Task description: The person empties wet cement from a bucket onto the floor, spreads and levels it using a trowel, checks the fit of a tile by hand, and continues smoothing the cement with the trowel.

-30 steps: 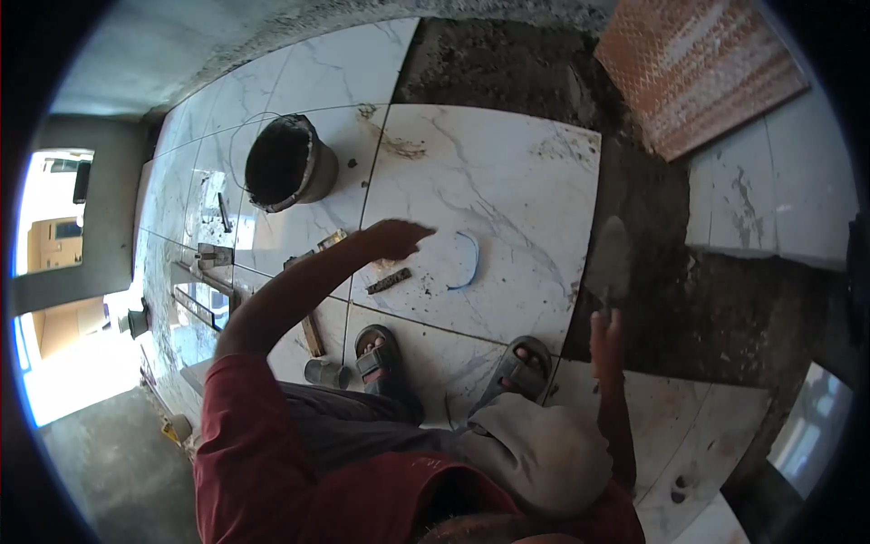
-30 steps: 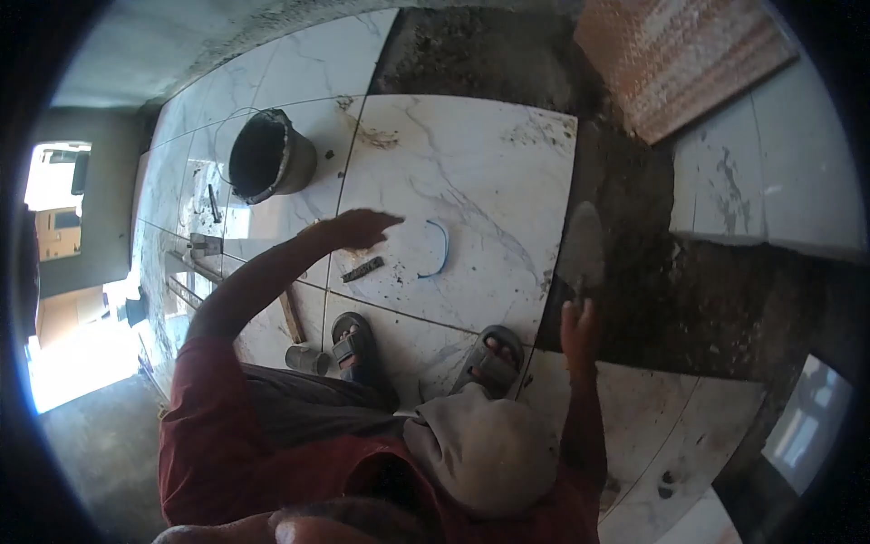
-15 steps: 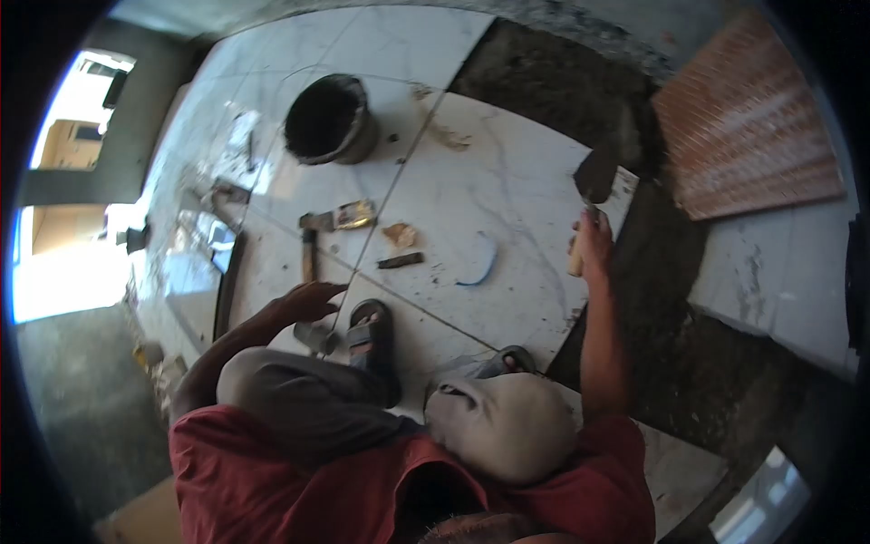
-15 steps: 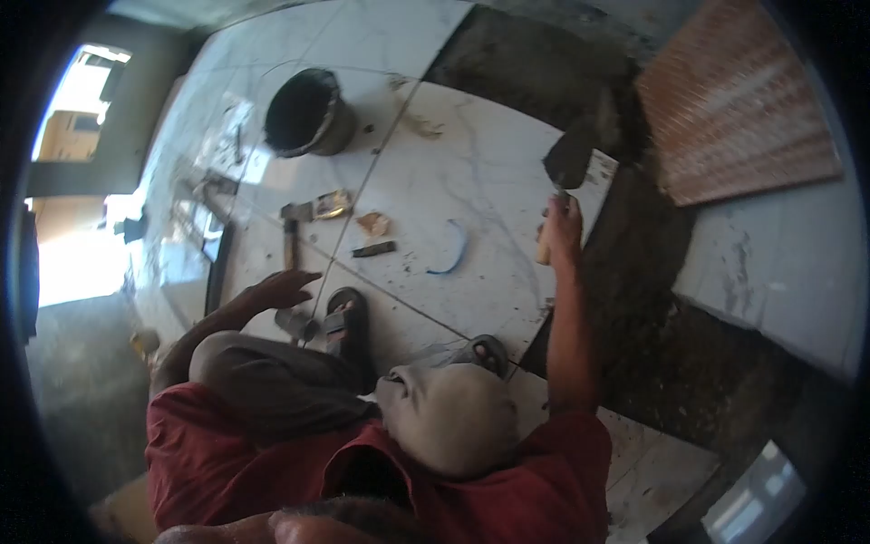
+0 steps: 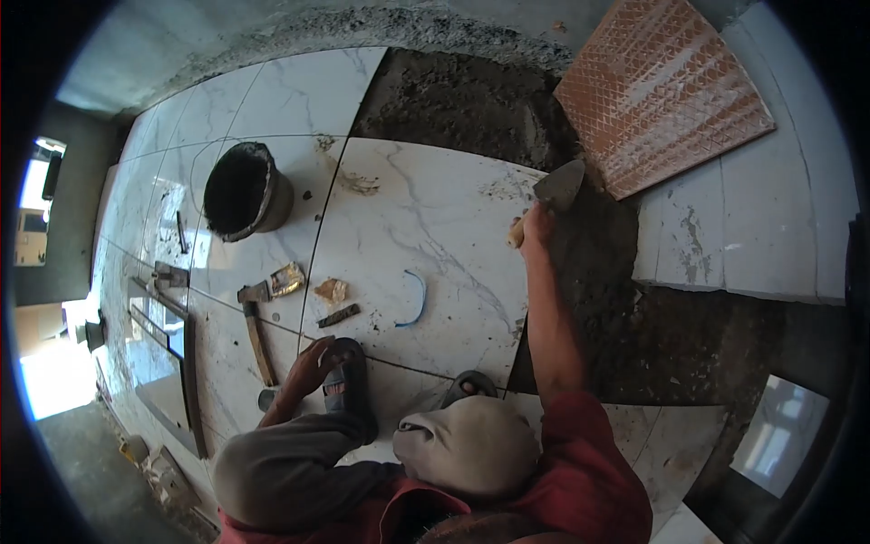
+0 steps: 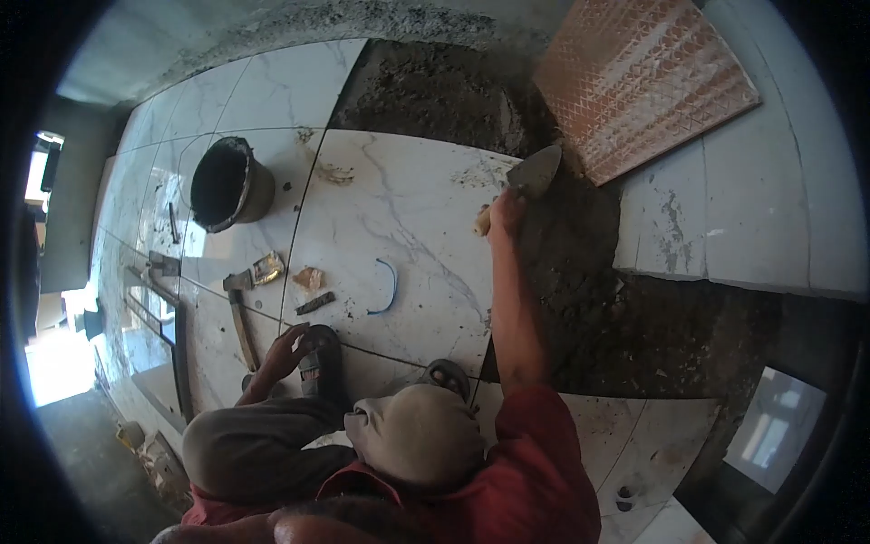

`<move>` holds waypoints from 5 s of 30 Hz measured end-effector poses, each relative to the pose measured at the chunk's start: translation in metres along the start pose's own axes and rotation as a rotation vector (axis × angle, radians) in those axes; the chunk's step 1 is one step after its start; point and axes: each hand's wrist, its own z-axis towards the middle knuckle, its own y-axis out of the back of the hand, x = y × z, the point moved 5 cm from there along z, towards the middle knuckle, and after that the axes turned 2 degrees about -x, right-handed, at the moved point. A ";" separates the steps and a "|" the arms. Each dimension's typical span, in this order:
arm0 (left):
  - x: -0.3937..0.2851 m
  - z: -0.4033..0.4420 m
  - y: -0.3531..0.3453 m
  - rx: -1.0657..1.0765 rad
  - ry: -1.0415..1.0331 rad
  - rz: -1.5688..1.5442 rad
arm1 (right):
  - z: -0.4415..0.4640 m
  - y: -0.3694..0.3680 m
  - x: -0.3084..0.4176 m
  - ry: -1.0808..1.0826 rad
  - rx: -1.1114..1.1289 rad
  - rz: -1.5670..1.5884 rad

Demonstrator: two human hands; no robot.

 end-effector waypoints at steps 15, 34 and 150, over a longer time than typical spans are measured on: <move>0.072 -0.048 0.009 0.018 0.455 -0.210 | 0.098 -0.170 0.046 0.106 0.108 -0.194; 0.011 0.086 -0.005 -0.199 -0.303 0.154 | -0.129 0.085 0.026 -0.014 0.407 0.136; -0.006 0.380 0.113 -0.659 -0.136 0.448 | 0.007 -0.212 0.079 0.711 0.201 -1.693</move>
